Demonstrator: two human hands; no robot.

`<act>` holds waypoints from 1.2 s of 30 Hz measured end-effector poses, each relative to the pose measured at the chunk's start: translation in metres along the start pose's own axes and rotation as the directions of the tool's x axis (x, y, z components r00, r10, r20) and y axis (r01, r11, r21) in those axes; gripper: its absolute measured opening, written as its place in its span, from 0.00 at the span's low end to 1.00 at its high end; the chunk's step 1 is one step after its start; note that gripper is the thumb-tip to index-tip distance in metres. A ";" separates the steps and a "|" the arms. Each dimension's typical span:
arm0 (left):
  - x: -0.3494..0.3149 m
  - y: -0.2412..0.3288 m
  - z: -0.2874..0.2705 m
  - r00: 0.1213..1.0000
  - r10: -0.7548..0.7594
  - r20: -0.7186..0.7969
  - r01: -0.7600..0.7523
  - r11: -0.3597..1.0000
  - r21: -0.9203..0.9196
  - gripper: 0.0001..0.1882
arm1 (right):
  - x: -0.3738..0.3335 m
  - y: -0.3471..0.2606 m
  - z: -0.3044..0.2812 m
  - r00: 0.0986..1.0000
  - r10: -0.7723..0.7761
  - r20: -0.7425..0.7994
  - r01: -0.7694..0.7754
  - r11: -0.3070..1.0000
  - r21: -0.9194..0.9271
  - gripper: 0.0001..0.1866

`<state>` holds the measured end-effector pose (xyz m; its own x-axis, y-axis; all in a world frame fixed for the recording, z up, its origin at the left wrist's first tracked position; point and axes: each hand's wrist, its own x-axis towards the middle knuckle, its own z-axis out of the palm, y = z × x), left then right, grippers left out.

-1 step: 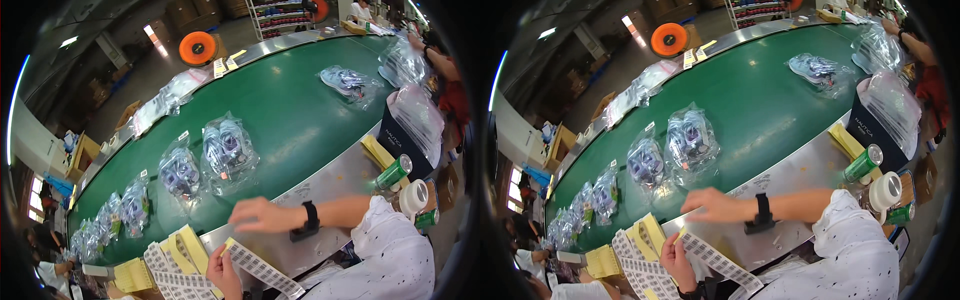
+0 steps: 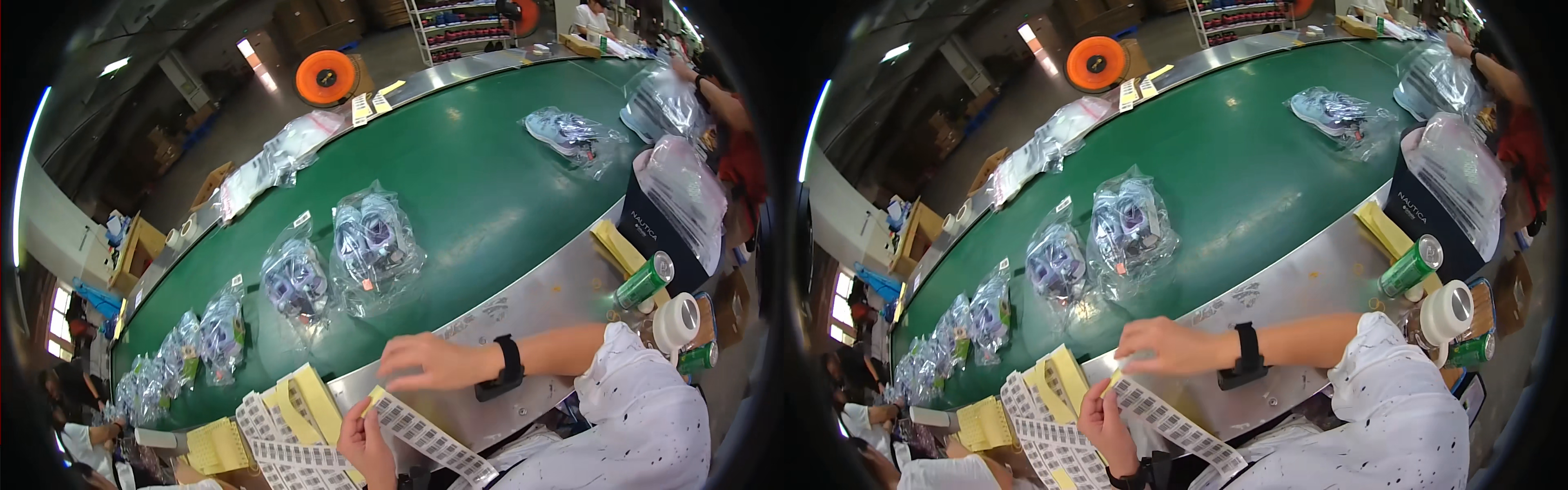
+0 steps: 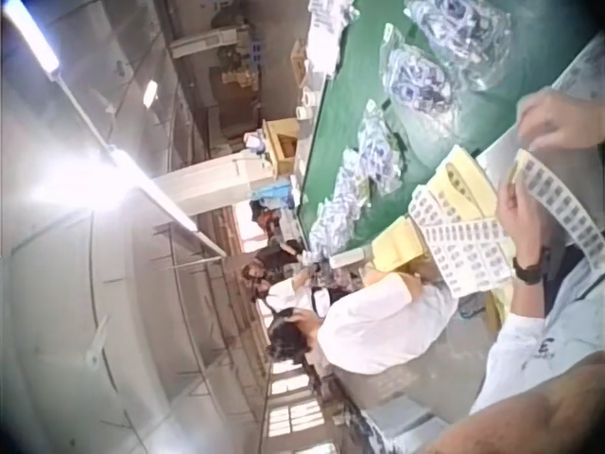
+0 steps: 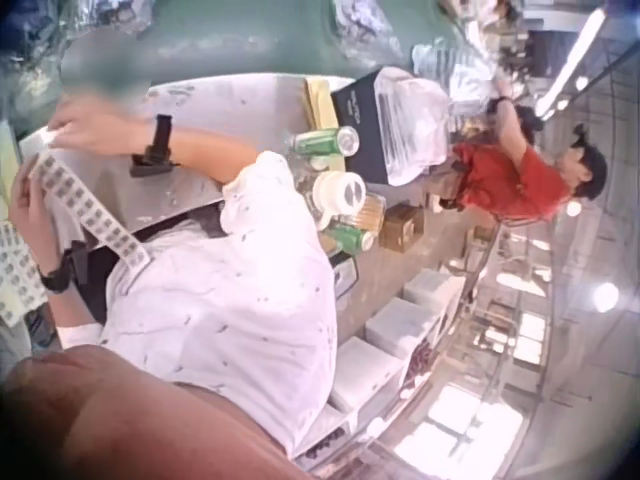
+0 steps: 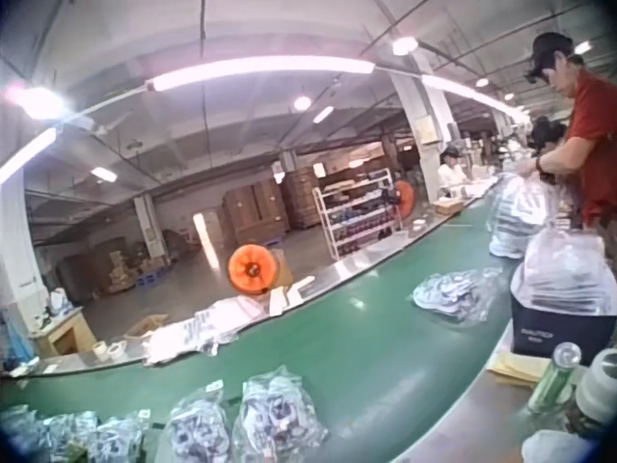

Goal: The person stands at a green conveyor belt in a warehouse and applies barcode stickers to plastic bags containing shoes. They peel a label from a sheet, place it on a bag, and move the bag down the line. The process is repeated for multiple units of footwear.

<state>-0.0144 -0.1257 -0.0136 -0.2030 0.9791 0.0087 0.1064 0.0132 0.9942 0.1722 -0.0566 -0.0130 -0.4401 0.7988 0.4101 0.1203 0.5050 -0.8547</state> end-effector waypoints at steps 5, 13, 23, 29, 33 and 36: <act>-0.009 0.004 0.000 0.998 0.067 0.010 -0.068 0.998 0.014 0.08 | -0.015 -0.012 0.008 0.999 -0.031 -0.027 0.030 0.999 -0.020 0.08; -0.001 0.009 0.009 0.991 0.115 0.071 -0.117 0.993 0.024 0.07 | -0.015 -0.012 0.006 0.992 -0.046 -0.122 0.039 0.998 -0.059 0.06; 0.006 -0.001 0.013 0.974 0.115 0.194 -0.134 0.987 0.088 0.06 | -0.017 0.001 0.000 0.995 0.091 -0.029 -0.089 0.993 0.080 0.04; 0.014 -0.007 0.013 0.974 0.017 0.225 -0.032 0.997 0.065 0.08 | -0.014 0.007 -0.001 0.986 -0.157 -0.049 0.143 0.968 -0.208 0.05; 0.015 -0.010 0.018 0.945 -0.135 0.298 0.165 0.983 -0.080 0.17 | -0.016 0.010 0.002 0.947 -0.322 -0.001 0.291 0.855 -0.429 0.04; 0.020 -0.018 0.017 0.920 -0.158 0.358 0.187 0.981 -0.047 0.23 | -0.017 0.011 0.000 0.947 -0.315 0.068 0.310 0.834 -0.457 0.04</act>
<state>-0.0038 -0.1026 -0.0332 0.1453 0.9714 -0.1876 0.0206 0.1866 0.9822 0.1809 -0.0647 -0.0290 -0.5154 0.5749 0.6355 0.3701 0.8182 -0.4401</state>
